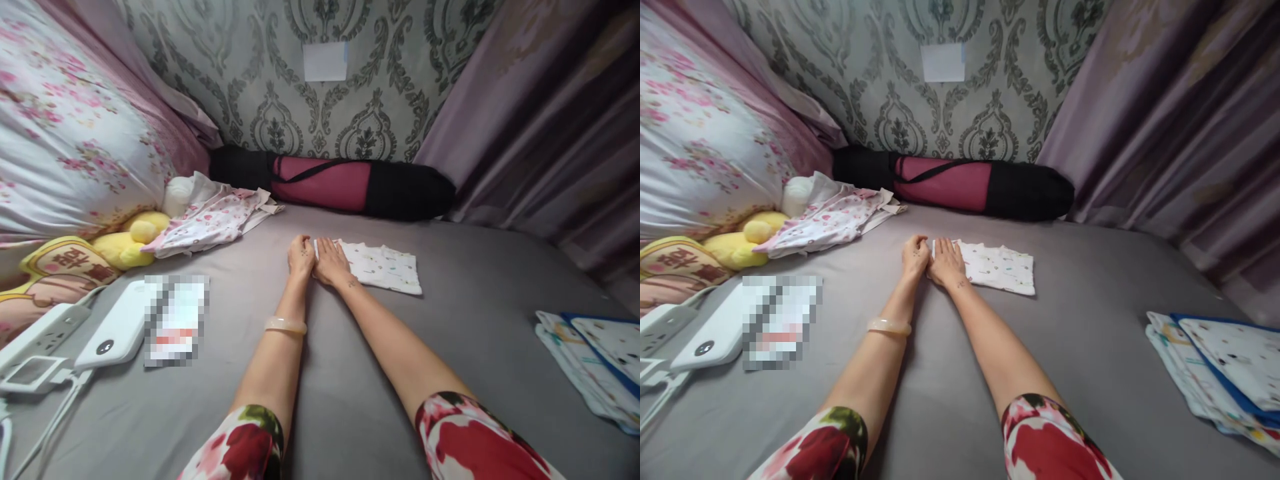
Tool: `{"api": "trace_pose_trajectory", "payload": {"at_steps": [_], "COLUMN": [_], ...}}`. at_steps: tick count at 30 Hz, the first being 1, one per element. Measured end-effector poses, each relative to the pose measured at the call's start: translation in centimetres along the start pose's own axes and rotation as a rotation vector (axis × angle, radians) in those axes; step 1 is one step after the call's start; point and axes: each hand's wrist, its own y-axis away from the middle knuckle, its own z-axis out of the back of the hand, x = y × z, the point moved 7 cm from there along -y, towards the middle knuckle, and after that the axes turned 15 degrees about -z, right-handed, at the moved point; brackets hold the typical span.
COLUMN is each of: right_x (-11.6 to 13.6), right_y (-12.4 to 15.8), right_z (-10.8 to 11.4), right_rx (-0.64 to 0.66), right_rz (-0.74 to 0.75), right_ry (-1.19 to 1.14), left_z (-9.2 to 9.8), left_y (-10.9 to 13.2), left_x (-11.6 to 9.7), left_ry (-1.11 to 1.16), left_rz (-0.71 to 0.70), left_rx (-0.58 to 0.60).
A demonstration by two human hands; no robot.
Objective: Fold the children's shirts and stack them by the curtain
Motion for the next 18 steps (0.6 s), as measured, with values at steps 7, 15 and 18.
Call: {"api": "trace_pose_trajectory", "payload": {"at_steps": [7,15,18], "right_x": [-0.6,-6.4,-9.1], "right_y": [0.0,0.9,1.7], "right_z": [1.0,3.5,4.0], "right_rx": [0.044,-0.049,-0.069], "right_rz": [0.041,-0.084,-0.125], "right_ry": [-0.075,-0.101,-0.031], "left_z": [-0.7,-2.7,-4.3], "left_y": [0.0,0.2,1.3], "left_x": [-1.4,-4.6,-6.2], "left_ry": [-0.034,-0.088,-0.125], "left_rz": [-0.109,-0.342,-0.49], "left_rx": [0.015,0.137,0.26]}}
